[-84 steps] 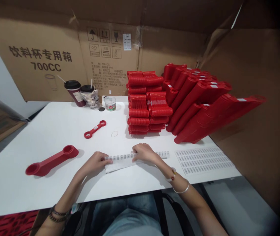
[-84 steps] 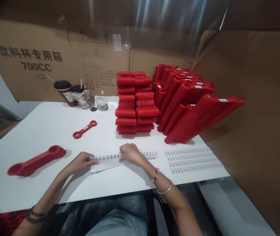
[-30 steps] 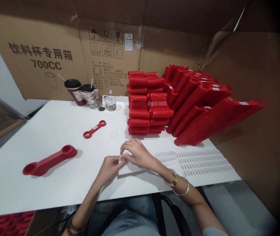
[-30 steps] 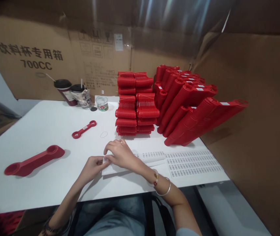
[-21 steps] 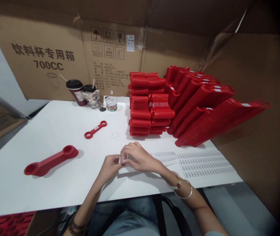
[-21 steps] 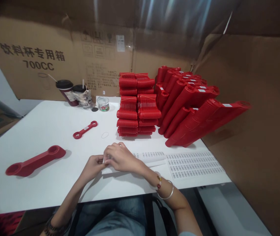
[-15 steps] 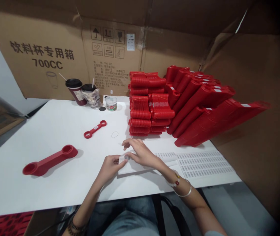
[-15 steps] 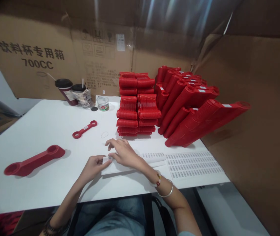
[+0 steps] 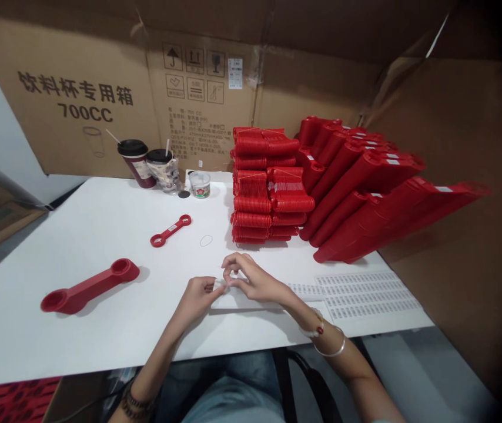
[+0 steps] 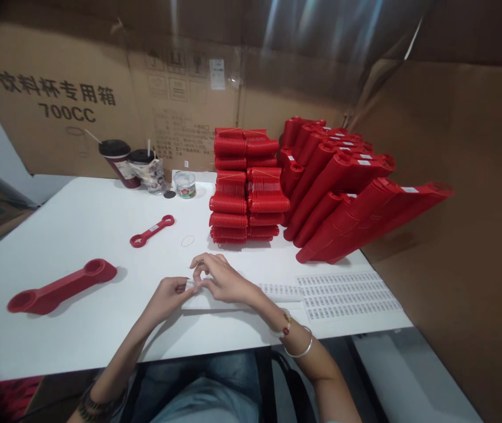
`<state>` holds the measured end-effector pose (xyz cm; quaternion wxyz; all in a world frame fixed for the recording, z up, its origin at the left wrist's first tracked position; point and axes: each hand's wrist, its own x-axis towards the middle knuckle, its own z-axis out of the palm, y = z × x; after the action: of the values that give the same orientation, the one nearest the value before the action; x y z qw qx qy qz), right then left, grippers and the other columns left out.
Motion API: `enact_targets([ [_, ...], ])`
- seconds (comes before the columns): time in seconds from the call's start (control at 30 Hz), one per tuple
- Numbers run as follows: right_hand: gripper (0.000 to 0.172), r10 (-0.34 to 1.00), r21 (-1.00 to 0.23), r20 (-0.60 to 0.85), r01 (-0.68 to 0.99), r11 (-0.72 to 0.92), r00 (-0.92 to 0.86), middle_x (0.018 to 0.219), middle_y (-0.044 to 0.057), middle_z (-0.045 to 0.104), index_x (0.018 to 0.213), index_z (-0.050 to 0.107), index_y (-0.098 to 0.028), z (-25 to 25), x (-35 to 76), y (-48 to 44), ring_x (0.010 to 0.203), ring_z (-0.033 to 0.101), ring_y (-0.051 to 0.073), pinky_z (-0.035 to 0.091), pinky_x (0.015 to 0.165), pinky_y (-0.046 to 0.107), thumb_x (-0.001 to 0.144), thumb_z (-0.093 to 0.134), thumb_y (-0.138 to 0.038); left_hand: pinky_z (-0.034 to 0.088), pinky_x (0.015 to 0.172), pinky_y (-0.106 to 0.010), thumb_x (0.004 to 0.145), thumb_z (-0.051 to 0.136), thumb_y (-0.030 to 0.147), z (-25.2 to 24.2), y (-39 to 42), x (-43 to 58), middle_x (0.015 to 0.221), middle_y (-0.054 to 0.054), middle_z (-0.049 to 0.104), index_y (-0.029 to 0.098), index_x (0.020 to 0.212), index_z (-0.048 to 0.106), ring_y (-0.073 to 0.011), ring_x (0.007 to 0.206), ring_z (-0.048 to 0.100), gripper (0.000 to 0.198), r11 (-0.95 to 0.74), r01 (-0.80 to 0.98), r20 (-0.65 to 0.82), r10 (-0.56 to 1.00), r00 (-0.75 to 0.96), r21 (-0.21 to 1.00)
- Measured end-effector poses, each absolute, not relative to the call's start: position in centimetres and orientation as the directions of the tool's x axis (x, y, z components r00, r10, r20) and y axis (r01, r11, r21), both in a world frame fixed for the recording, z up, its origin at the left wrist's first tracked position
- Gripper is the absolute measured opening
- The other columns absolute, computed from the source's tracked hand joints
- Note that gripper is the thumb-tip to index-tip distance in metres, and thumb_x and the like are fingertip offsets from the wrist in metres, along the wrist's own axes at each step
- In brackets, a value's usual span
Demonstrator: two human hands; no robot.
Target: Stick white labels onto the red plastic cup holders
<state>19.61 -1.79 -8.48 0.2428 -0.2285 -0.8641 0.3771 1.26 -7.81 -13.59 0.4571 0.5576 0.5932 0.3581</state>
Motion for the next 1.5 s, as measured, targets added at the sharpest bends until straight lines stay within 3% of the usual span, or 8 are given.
enact_targets([
  [0.13, 0.059, 0.608, -0.790, 0.294, 0.171, 0.589, -0.737, 0.100, 0.004, 0.056, 0.135, 0.029, -0.022, -8.6, 20.0, -1.3, 0.094, 0.053, 0.019, 0.040, 0.095, 0.040, 0.085, 0.055, -0.008, 0.017, 0.047, -0.021, 0.069, 0.063, 0.053, -13.7, -7.9, 1.1, 0.049, 0.007, 0.025, 0.019, 0.048, 0.038, -0.0075, 0.050, 0.022, 0.047, 0.131, 0.313, -0.149, 0.988, 0.033, 0.941],
  [0.3, 0.081, 0.603, -0.814, 0.146, 0.251, 0.524, -0.784, 0.113, 0.005, 0.051, 0.146, 0.014, -0.029, -9.4, 19.7, -1.0, 0.087, 0.057, 0.015, 0.046, 0.085, 0.033, 0.079, 0.053, -0.002, 0.018, 0.047, -0.021, 0.069, 0.064, 0.051, -13.5, -8.1, 1.2, 0.049, 0.007, 0.026, 0.018, 0.047, 0.040, -0.0073, 0.049, 0.023, 0.046, 0.133, 0.293, -0.146, 0.989, 0.022, 0.947],
  [0.6, 0.083, 0.560, -0.841, 0.205, 0.149, 0.521, -0.803, 0.103, 0.002, 0.045, 0.147, 0.014, -0.030, -10.0, 19.4, -1.6, 0.083, 0.054, 0.013, 0.046, 0.089, 0.035, 0.077, 0.048, 0.001, 0.018, 0.048, -0.021, 0.068, 0.068, 0.052, -13.5, -8.1, 1.2, 0.048, 0.007, 0.027, 0.015, 0.050, 0.048, -0.0070, 0.050, 0.024, 0.045, 0.164, 0.240, -0.175, 0.984, 0.025, 0.957],
  [0.77, 0.077, 0.582, -0.871, 0.281, 0.053, 0.489, -0.763, 0.101, 0.002, 0.041, 0.149, 0.012, -0.030, -10.0, 20.0, -1.9, 0.085, 0.050, 0.014, 0.045, 0.094, 0.041, 0.085, 0.048, -0.008, 0.027, 0.047, -0.021, 0.067, 0.071, 0.054, -13.4, -8.1, 0.9, 0.048, 0.003, 0.046, 0.013, 0.056, 0.058, -0.0089, 0.048, 0.038, 0.044, 0.215, 0.158, -0.229, 0.971, 0.075, 0.964],
  [0.93, 0.090, 0.613, -0.887, 0.226, 0.101, 0.451, -0.757, 0.117, 0.006, 0.039, 0.151, 0.000, -0.034, -10.1, 20.3, -1.5, 0.088, 0.050, 0.014, 0.045, 0.097, 0.045, 0.082, 0.050, -0.006, 0.032, 0.049, -0.021, 0.066, 0.072, 0.055, -13.6, -8.4, 0.6, 0.050, 0.001, 0.053, 0.013, 0.057, 0.060, -0.0102, 0.049, 0.044, 0.044, 0.247, 0.104, -0.256, 0.962, 0.094, 0.963],
  [1.1, 0.096, 0.584, -0.899, 0.174, 0.115, 0.423, -0.793, 0.138, 0.011, 0.030, 0.151, -0.004, -0.037, -10.6, 19.7, -1.2, 0.102, 0.048, 0.017, 0.053, 0.083, 0.036, 0.078, 0.050, -0.003, 0.033, 0.051, -0.021, 0.063, 0.076, 0.051, -13.5, -8.4, 0.8, 0.052, 0.001, 0.057, 0.012, 0.060, 0.062, -0.0111, 0.051, 0.047, 0.042, 0.256, 0.087, -0.265, 0.958, 0.113, 0.963],
  [1.2, 0.098, 0.578, -0.901, 0.159, 0.122, 0.417, -0.800, 0.139, 0.011, 0.030, 0.151, -0.005, -0.039, -10.7, 19.5, -1.1, 0.103, 0.048, 0.017, 0.054, 0.076, 0.031, 0.077, 0.049, -0.002, 0.034, 0.052, -0.022, 0.064, 0.075, 0.051, -13.5, -8.4, 0.8, 0.055, -0.001, 0.059, 0.011, 0.064, 0.064, -0.0123, 0.052, 0.050, 0.041, 0.259, 0.087, -0.269, 0.955, 0.123, 0.962],
  [1.5, 0.098, 0.547, -0.899, 0.155, 0.113, 0.424, -0.822, 0.139, 0.012, 0.033, 0.151, -0.008, -0.035, -10.8, 19.2, -0.7, 0.102, 0.050, 0.017, 0.052, 0.079, 0.033, 0.078, 0.048, -0.002, 0.036, 0.054, -0.023, 0.065, 0.074, 0.051, -13.5, -8.2, 0.4, 0.058, -0.002, 0.061, 0.011, 0.066, 0.066, -0.0138, 0.054, 0.052, 0.041, 0.244, 0.109, -0.256, 0.960, 0.111, 0.964],
])
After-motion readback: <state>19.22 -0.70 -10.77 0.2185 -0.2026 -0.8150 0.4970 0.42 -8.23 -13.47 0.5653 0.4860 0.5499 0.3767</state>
